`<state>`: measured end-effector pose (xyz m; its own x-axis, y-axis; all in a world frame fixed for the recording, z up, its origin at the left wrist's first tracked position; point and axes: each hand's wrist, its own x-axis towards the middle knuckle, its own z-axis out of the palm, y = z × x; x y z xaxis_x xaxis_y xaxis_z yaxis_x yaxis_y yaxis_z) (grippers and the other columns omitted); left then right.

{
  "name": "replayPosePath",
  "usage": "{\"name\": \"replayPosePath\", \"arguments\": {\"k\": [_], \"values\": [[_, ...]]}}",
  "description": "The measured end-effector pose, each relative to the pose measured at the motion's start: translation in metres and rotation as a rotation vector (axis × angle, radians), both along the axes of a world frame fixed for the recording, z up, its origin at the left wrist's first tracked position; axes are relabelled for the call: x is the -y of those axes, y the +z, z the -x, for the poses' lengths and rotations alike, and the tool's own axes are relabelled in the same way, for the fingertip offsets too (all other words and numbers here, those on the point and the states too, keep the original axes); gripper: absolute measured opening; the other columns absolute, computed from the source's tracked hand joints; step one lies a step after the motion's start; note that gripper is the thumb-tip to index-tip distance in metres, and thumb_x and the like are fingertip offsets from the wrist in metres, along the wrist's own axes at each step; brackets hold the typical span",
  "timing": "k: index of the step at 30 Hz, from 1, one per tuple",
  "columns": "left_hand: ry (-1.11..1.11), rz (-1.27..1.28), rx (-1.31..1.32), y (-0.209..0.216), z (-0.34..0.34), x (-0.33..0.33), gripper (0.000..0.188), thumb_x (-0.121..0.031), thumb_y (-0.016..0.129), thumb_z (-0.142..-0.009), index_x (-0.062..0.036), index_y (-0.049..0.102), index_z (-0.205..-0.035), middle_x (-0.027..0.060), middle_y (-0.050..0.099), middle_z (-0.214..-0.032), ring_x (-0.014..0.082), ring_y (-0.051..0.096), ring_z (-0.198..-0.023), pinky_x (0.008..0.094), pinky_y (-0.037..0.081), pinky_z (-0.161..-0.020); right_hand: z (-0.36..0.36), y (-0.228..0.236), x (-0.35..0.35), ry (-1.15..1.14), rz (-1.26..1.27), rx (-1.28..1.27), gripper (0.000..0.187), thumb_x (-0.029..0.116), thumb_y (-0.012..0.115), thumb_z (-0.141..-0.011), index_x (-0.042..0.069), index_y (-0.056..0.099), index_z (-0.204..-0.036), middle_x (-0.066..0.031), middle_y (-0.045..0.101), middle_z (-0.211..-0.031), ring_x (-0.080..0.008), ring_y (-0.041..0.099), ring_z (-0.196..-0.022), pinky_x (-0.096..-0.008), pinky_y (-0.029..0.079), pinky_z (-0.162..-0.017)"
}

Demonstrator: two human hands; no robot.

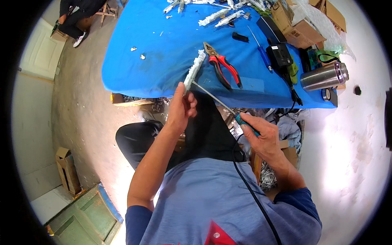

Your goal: The person sits on the floor and uses pliers and a screwdriver to disassemble a metal lock cylinder. They remove the outer casing and internal components, placing the parts on a blue table.

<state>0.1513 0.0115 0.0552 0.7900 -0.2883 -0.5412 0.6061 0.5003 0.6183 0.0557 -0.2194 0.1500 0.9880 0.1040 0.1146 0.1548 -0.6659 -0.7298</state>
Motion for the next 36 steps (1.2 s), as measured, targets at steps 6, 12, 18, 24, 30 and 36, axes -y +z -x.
{"name": "replayPosePath", "arguments": {"k": [6, 12, 18, 24, 30, 36], "values": [[0.019, 0.068, -0.034, 0.007, -0.001, 0.002, 0.054, -0.058, 0.032, -0.100, -0.0142, 0.043, -0.070, 0.0002, 0.040, -0.058, 0.0112, 0.029, -0.043, 0.0283, 0.028, -0.050, -0.001, -0.005, 0.000, 0.016, 0.008, 0.095, 0.027, 0.007, 0.068, -0.084, 0.002, 0.068, -0.110, -0.0163, 0.070, -0.102, -0.0289, 0.070, -0.091, -0.0337, 0.055, -0.078], [0.044, 0.101, -0.057, 0.009, 0.000, 0.005, 0.056, -0.058, 0.029, -0.100, -0.0138, 0.042, -0.068, 0.0003, 0.040, -0.055, 0.0115, 0.029, -0.042, 0.0286, 0.028, -0.049, -0.005, -0.008, -0.005, 0.034, 0.071, 0.161, 0.028, 0.008, 0.069, -0.082, 0.004, 0.068, -0.110, -0.0147, 0.070, -0.100, -0.0285, 0.069, -0.086, -0.0346, 0.056, -0.073], [0.059, 0.147, -0.062, 0.010, -0.001, 0.004, 0.059, -0.062, 0.030, -0.098, -0.0139, 0.042, -0.066, 0.0004, 0.041, -0.055, 0.0114, 0.031, -0.042, 0.0289, 0.028, -0.049, -0.006, -0.015, -0.005, 0.047, 0.123, 0.214, 0.030, 0.010, 0.070, -0.082, 0.006, 0.068, -0.111, -0.0127, 0.069, -0.097, -0.0279, 0.068, -0.080, -0.0347, 0.055, -0.068], [0.052, 0.136, -0.033, 0.010, -0.004, 0.004, 0.059, -0.062, 0.032, -0.098, -0.0145, 0.042, -0.065, 0.0001, 0.041, -0.054, 0.0114, 0.032, -0.042, 0.0286, 0.028, -0.049, -0.010, -0.013, -0.005, 0.075, 0.169, 0.255, 0.032, 0.009, 0.070, -0.080, 0.007, 0.066, -0.112, -0.0109, 0.068, -0.096, -0.0266, 0.067, -0.077, -0.0345, 0.054, -0.065], [0.040, 0.041, -0.049, 0.013, -0.006, 0.004, 0.058, -0.061, 0.031, -0.098, -0.0154, 0.038, -0.064, 0.0002, 0.038, -0.052, 0.0116, 0.029, -0.042, 0.0293, 0.027, -0.049, -0.013, -0.009, -0.004, 0.104, 0.185, 0.268, 0.034, 0.007, 0.071, -0.079, 0.006, 0.065, -0.112, -0.0100, 0.066, -0.092, -0.0254, 0.066, -0.075, -0.0334, 0.053, -0.062], [0.057, -0.001, -0.049, 0.015, -0.006, 0.007, 0.058, -0.060, 0.030, -0.099, -0.0163, 0.033, -0.062, 0.0001, 0.034, -0.050, 0.0120, 0.026, -0.041, 0.0297, 0.024, -0.046, -0.015, -0.010, -0.004, 0.108, 0.168, 0.252, 0.034, 0.007, 0.070, -0.079, 0.006, 0.065, -0.112, -0.0093, 0.064, -0.091, -0.0251, 0.065, -0.073, -0.0338, 0.052, -0.061]]}}
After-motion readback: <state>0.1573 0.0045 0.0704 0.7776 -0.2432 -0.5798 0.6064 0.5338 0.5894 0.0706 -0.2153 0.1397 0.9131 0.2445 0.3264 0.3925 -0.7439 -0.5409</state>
